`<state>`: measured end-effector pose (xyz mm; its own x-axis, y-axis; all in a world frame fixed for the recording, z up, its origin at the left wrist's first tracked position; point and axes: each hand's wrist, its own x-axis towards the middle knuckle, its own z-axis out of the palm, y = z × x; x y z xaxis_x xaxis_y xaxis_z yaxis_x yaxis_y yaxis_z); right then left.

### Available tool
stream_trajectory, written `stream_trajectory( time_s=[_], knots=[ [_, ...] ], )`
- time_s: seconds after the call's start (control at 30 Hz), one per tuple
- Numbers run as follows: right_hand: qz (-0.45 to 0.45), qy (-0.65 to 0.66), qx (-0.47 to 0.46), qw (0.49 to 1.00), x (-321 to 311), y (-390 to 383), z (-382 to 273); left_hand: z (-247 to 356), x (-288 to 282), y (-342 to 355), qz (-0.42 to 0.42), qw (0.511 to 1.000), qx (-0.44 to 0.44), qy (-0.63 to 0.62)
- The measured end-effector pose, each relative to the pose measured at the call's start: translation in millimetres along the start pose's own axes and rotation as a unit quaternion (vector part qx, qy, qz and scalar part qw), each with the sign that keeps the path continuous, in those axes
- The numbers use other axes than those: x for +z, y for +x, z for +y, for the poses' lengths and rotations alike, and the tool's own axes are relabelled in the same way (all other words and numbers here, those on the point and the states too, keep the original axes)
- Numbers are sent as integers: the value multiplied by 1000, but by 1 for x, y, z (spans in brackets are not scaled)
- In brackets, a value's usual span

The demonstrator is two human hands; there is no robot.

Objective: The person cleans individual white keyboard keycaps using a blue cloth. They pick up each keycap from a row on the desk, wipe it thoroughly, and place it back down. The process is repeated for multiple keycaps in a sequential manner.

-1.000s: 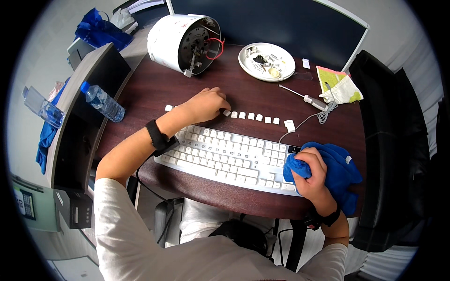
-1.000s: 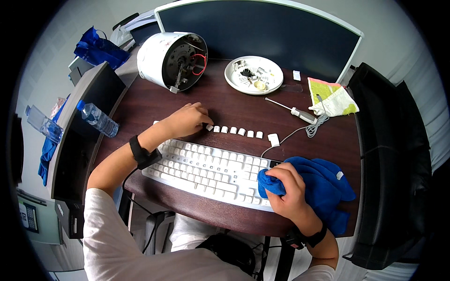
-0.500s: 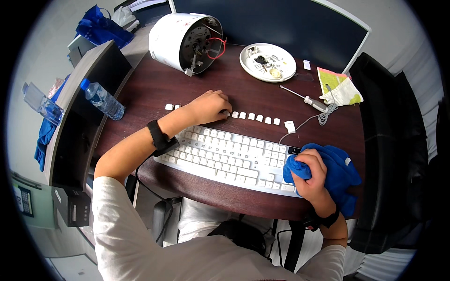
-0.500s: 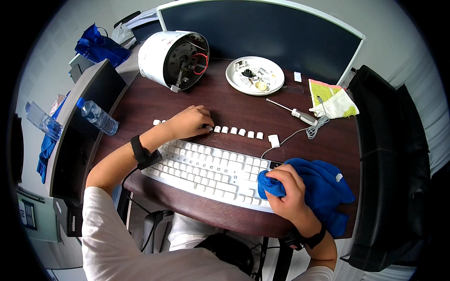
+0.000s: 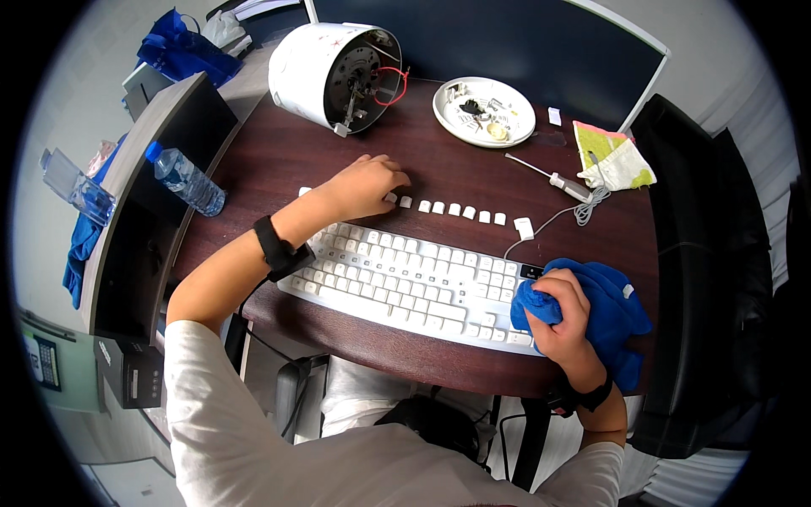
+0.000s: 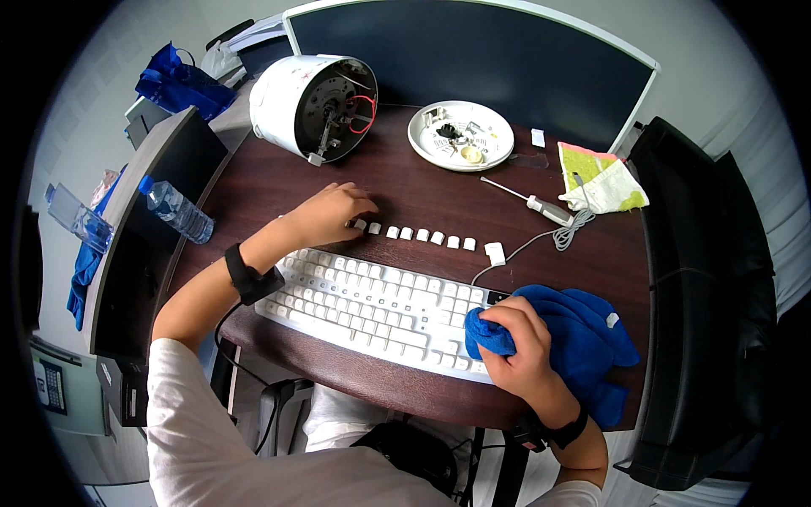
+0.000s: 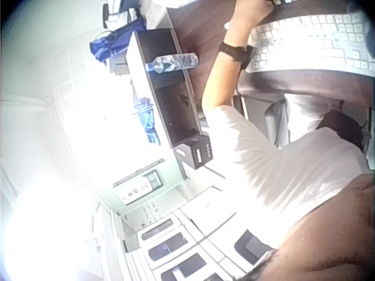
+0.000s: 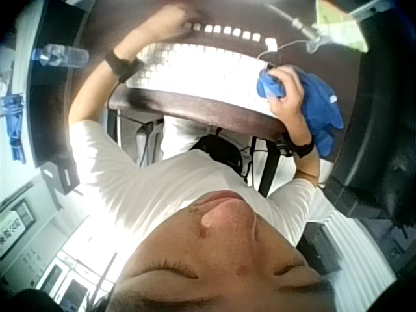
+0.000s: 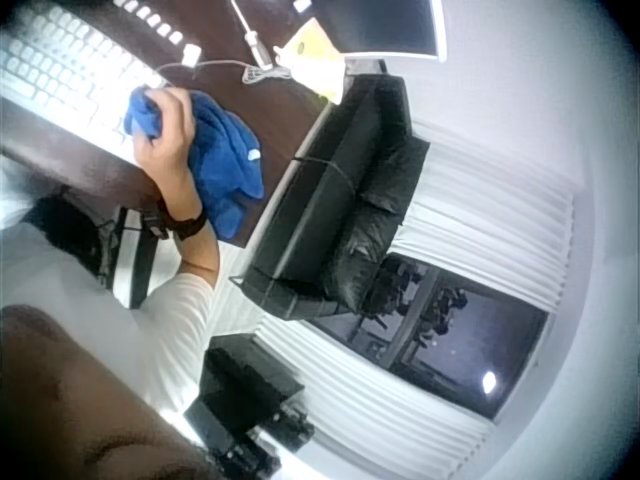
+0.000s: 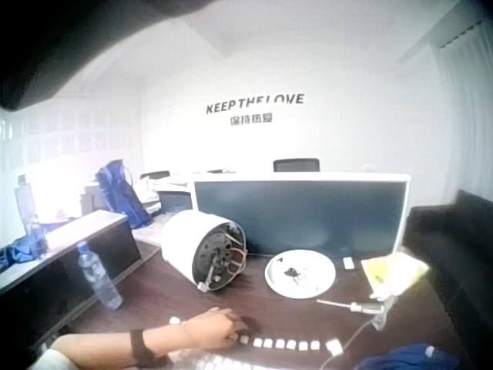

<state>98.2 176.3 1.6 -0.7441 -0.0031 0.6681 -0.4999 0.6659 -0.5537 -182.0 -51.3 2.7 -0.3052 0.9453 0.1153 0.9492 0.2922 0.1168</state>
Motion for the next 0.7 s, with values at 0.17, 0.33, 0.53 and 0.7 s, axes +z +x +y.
stream_trajectory(
  time_s=[0.17, 0.33, 0.53, 0.7],
  knots=[
    [-1, 1, 1, 1000, 0, 1, -1, -7, 2, -5, -24, 1000, -11, -4],
    [0, 4, 0, 1000, 1, 1, 0, -13, 10, -7, 13, 1000, 3, -6],
    [-3, 2, -4, 1000, 0, 1, -1, -13, 3, -7, 0, 999, -28, -43],
    [2, 1, 0, 1000, 0, 2, -2, -11, -13, -6, -13, 995, -53, -87]
  ],
)
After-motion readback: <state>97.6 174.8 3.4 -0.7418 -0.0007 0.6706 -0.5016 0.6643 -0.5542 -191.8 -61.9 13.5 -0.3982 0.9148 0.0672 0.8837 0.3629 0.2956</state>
